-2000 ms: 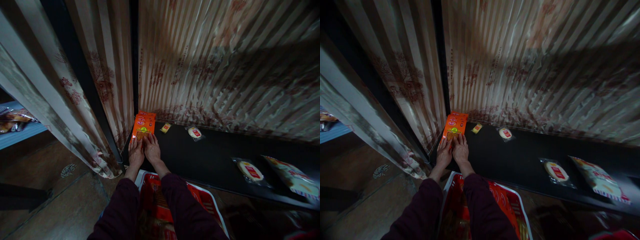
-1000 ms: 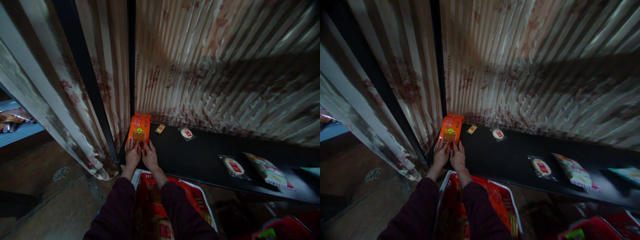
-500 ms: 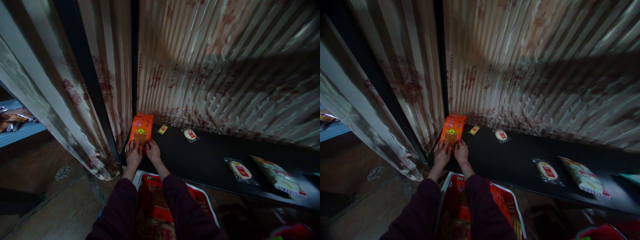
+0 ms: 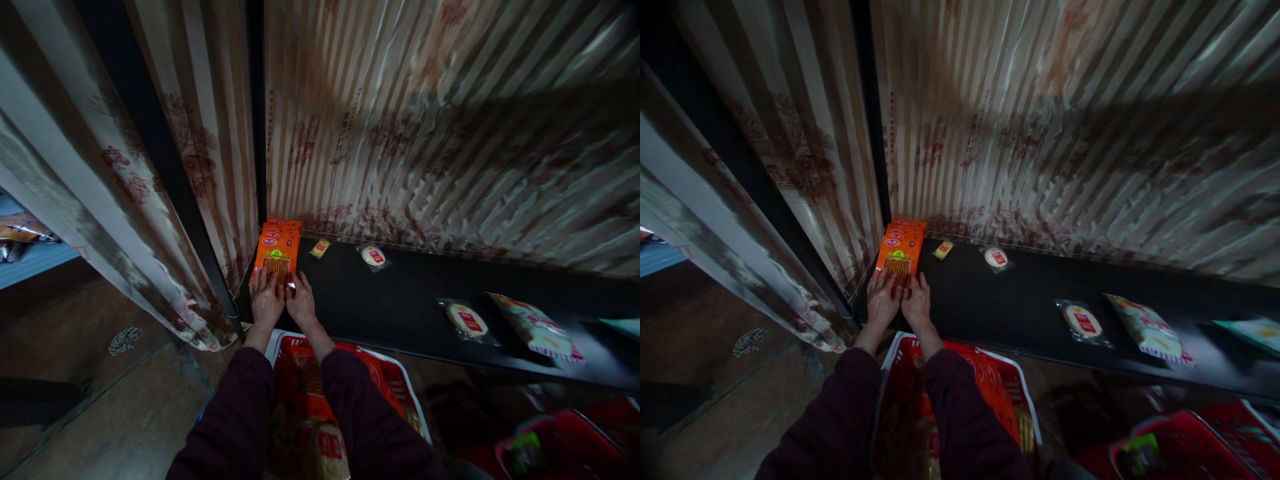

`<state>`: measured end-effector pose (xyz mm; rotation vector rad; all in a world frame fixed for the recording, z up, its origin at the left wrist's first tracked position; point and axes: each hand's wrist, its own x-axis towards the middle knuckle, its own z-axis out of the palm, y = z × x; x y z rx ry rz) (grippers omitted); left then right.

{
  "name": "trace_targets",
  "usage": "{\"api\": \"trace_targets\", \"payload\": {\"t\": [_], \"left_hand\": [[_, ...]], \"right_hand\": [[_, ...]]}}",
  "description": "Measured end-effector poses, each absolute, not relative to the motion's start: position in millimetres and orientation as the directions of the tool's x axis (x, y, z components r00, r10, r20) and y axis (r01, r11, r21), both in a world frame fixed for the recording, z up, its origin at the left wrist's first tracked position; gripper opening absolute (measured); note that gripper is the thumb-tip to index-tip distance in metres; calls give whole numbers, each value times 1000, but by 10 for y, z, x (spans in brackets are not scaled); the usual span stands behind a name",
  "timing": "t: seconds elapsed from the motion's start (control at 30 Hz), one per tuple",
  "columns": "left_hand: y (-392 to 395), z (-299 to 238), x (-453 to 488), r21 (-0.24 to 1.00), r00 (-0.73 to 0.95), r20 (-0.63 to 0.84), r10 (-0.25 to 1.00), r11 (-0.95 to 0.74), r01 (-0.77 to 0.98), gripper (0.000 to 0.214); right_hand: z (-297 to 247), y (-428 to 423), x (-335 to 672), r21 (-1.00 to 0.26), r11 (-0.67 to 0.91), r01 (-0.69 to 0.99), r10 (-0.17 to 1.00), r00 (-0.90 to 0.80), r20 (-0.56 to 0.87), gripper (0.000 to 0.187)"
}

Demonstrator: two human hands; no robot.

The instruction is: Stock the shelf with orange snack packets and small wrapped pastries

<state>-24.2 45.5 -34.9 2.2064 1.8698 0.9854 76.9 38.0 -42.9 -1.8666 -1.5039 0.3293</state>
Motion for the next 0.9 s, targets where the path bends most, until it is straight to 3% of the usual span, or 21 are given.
{"api": "trace_targets", "payload": {"t": [0.37,0.6,0.77,0.9], "left_hand": [[49,-273,38,569,239,477,846,-504,650,32],[-691,-365,222,557,379,435,817,-575,599,32],[-1232,-630,251,561,560,160,813,-542,626,40],[-1419,-809,185,410,561,-229,796,-444,797,54]], "right_hand": [[-599,-504,775,-677,53,734,916,235,326,51],[-640,-1161,1074,-667,90,740,924,188,334,47],[-801,-1694,1262,-548,-103,830,969,208,134,44],[-907,-2016,1355,-462,-126,878,991,136,-13,47]]}}
